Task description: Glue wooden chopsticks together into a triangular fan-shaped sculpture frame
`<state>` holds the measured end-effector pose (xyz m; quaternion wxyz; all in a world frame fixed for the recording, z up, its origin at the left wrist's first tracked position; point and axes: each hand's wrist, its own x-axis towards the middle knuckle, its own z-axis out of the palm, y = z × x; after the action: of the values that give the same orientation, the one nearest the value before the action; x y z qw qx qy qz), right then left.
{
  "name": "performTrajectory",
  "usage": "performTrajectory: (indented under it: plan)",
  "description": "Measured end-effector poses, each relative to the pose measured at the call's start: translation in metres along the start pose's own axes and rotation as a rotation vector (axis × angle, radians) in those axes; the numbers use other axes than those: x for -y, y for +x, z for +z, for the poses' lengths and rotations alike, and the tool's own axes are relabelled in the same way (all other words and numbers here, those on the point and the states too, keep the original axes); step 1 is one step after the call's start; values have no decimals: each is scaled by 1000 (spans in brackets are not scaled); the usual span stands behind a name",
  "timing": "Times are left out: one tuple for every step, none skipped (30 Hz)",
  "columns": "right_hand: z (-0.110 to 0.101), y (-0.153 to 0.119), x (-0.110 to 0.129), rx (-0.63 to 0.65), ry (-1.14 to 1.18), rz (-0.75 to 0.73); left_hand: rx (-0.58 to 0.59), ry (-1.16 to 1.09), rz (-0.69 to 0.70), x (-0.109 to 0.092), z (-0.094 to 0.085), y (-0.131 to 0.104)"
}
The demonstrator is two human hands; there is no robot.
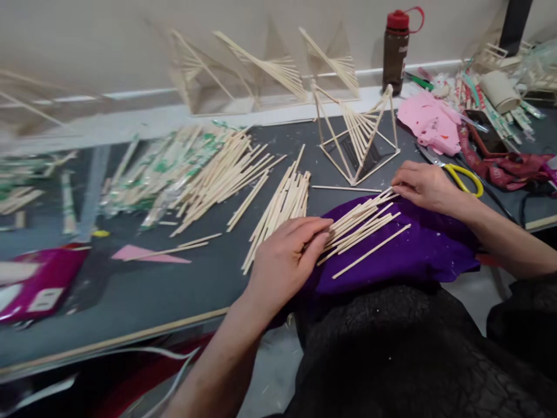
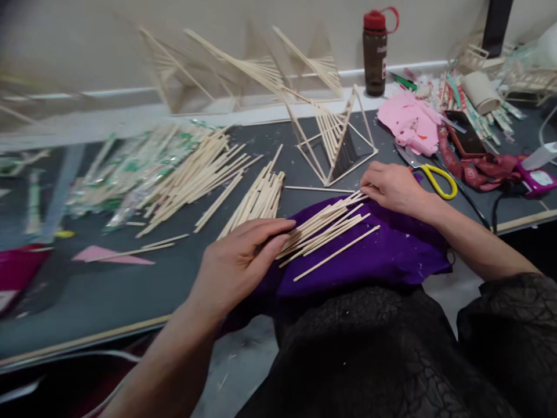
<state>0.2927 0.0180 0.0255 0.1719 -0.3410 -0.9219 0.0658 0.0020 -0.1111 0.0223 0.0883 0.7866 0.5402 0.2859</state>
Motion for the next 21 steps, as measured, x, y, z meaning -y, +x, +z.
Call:
performTrajectory:
  plan:
    - [3,-1,2,-40,-12,-32,-3,-12,8,-2,-1,-4]
    - [6,-2,4,-76,-21,-72,-8,-25,22,-4,-1,-8]
    - [9,-2,8,-101,-28,-118,-18,-35,38,-6,-2,-13]
    - [11,-2,11,-110,-33,-168,-35,-42,50,-8,-3,-18]
    - [14,-2,15,-106,-36,-215,-60,-43,51,-9,-4,-22]
    - [17,-2,19,-95,-39,-255,-94,-38,36,-9,-7,-27]
    - [19,-1,23,-79,-43,-289,-127,-27,6,-8,-10,-31]
    - [22,0,26,-61,-46,-313,-156,-12,-34,-6,-14,-34]
    - [25,2,28,-43,-47,-329,-176,8,-80,-3,-18,-37]
    - [27,4,30,-24,-46,-336,-191,34,-126,2,-23,-40]
    - [28,5,32,-2,-45,-338,-202,65,-171,8,-28,-42]
    - [29,7,33,22,-45,-333,-208,102,-214,14,-32,-44]
    - [30,8,34,44,-45,-323,-205,142,-255,20,-36,-46]
    - [31,9,34,62,-47,-310,-188,180,-297,25,-39,-48]
    - [31,9,34,74,-51,-298,-157,211,-335,30,-41,-49]
    - [31,9,34,80,-59,-286,-118,233,-366,33,-41,-51]
    - [31,8,34,79,-70,-277,-77,246,-390,36,-42,-53]
    - [32,8,34,72,-79,-273,-44,253,-405,37,-41,-54]
    - [33,7,33,62,-84,-273,-26,256,-414,37,-40,-55]
    - [35,6,32,49,-85,-274,-25,260,-424,37,-39,-56]
    - [36,5,31,35,-80,-276,-37,267,-438,36,-39,-57]
